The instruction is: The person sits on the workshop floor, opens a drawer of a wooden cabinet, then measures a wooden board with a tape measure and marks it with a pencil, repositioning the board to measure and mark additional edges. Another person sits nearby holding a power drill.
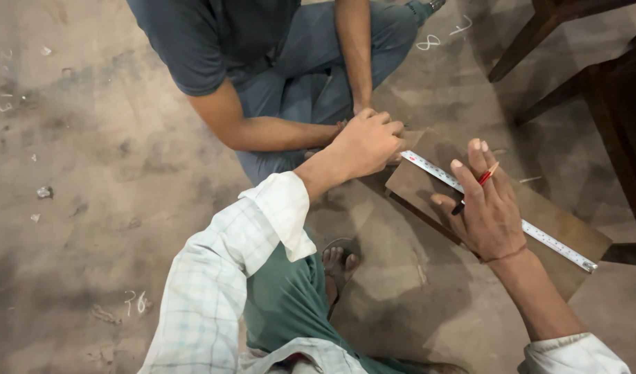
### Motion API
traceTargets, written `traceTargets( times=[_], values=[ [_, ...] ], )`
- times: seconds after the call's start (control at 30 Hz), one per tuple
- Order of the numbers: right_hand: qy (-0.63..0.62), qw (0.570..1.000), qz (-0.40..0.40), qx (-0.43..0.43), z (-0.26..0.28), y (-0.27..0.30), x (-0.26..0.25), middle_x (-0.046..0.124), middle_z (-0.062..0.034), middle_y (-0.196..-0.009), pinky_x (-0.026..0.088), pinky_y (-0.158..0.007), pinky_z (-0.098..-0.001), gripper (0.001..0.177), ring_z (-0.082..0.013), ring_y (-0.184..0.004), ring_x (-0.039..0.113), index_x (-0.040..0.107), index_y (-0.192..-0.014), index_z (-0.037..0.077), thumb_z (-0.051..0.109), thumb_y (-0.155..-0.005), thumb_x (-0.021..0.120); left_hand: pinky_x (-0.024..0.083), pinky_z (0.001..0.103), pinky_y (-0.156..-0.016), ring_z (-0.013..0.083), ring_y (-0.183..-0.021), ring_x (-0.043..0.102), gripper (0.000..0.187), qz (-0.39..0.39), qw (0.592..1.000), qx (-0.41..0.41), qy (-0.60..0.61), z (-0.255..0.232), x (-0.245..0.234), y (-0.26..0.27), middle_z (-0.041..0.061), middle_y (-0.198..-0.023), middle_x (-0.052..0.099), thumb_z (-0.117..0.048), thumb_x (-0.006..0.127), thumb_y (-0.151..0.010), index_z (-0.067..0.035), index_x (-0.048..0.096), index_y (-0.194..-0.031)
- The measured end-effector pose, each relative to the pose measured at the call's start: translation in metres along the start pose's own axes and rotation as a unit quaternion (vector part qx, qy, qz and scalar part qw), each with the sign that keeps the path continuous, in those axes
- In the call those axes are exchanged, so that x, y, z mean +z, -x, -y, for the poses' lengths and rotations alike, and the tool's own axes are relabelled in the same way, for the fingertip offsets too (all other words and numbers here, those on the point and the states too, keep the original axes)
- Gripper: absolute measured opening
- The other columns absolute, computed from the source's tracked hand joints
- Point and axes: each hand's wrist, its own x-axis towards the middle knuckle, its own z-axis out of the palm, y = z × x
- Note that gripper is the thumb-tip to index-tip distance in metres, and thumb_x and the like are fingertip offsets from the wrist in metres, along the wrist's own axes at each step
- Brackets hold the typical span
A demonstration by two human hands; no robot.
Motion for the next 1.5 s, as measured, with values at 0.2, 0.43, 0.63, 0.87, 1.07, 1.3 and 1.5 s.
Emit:
traceTargets(
  times=[0.2, 0.43, 0.63, 0.87, 1.07, 1.3, 1.5],
  values=[
    [0.001, 1.000, -0.003, -0.005, 0.001, -0.002, 0.000, 0.039, -0.0279, -0.161, 0.042, -0.119, -0.0554, 0.059, -0.0496, -0.145, 0.046, 0.043, -0.145, 0.001, 0.028, -0.100, 0.070, 0.048, 0.043, -0.078, 0.0245, -0.092, 0.064, 0.013, -0.051, 0.998, 0.008, 0.032, -0.001, -0.004, 0.001, 0.000, -0.095, 0.066, -0.034, 0.074, -0.089, -0.022, 0.076, -0.094],
    [0.004, 1.000, 0.007, 0.001, -0.001, 0.000, 0.002, 0.040, -0.0264, -0.161, 0.043, -0.118, -0.0548, 0.060, -0.0476, -0.144, 0.046, 0.044, -0.144, 0.004, 0.032, -0.098, 0.071, 0.048, 0.041, -0.077, 0.0235, -0.089, 0.065, 0.015, -0.058, 0.998, 0.019, 0.034, 0.002, -0.003, 0.000, 0.000, -0.093, 0.066, -0.034, 0.075, -0.087, -0.021, 0.077, -0.094],
    [0.011, 1.000, 0.009, 0.004, 0.001, -0.003, 0.001, 0.042, -0.0257, -0.160, 0.044, -0.117, -0.0541, 0.062, -0.0467, -0.144, 0.047, 0.045, -0.145, 0.004, 0.034, -0.097, 0.071, 0.049, 0.042, -0.079, 0.0238, -0.090, 0.065, 0.017, -0.063, 0.997, 0.015, 0.045, 0.000, -0.006, -0.001, 0.000, -0.092, 0.067, -0.035, 0.075, -0.085, -0.019, 0.077, -0.090],
    [-0.009, 1.000, 0.018, 0.002, 0.006, -0.008, -0.003, 0.046, -0.0259, -0.156, 0.043, -0.117, -0.0540, 0.060, -0.0455, -0.142, 0.048, 0.047, -0.142, 0.004, 0.034, -0.096, 0.072, 0.049, 0.042, -0.078, 0.0243, -0.094, 0.065, 0.014, -0.050, 0.998, -0.003, 0.042, -0.001, -0.006, 0.001, 0.000, -0.095, 0.066, -0.033, 0.076, -0.083, -0.024, 0.077, -0.093],
    [-0.216, 0.975, 0.046, -0.022, 0.078, -0.036, -0.024, 0.048, -0.0204, -0.152, 0.040, -0.115, -0.0529, 0.069, -0.0440, -0.140, 0.046, 0.048, -0.139, 0.004, 0.040, -0.087, 0.074, 0.049, 0.043, -0.077, 0.0246, -0.094, 0.064, 0.019, -0.057, 0.997, 0.005, 0.055, 0.002, 0.006, -0.001, -0.001, -0.099, 0.066, -0.036, 0.074, -0.085, -0.026, 0.077, -0.101],
    [-0.054, 0.982, -0.028, -0.178, 0.099, -0.024, -0.034, 0.051, -0.0080, -0.152, 0.022, -0.118, -0.0689, 0.060, -0.0300, -0.145, 0.046, 0.055, -0.132, 0.011, 0.058, -0.097, 0.066, 0.049, 0.043, -0.079, 0.0244, -0.093, 0.064, 0.018, -0.071, 0.995, 0.005, 0.072, 0.005, 0.012, 0.001, -0.001, -0.098, 0.065, -0.036, 0.074, -0.086, -0.026, 0.078, -0.101],
    [0.080, 0.965, -0.116, -0.220, 0.051, 0.092, -0.030, 0.046, -0.0086, -0.160, 0.010, -0.118, -0.0766, 0.056, -0.0297, -0.151, 0.036, 0.052, -0.146, 0.018, 0.065, -0.115, 0.058, 0.047, 0.043, -0.078, 0.0239, -0.094, 0.063, 0.015, -0.085, 0.992, 0.010, 0.090, 0.005, 0.013, 0.001, -0.001, -0.098, 0.065, -0.036, 0.074, -0.087, -0.023, 0.077, -0.095]
  ],
)
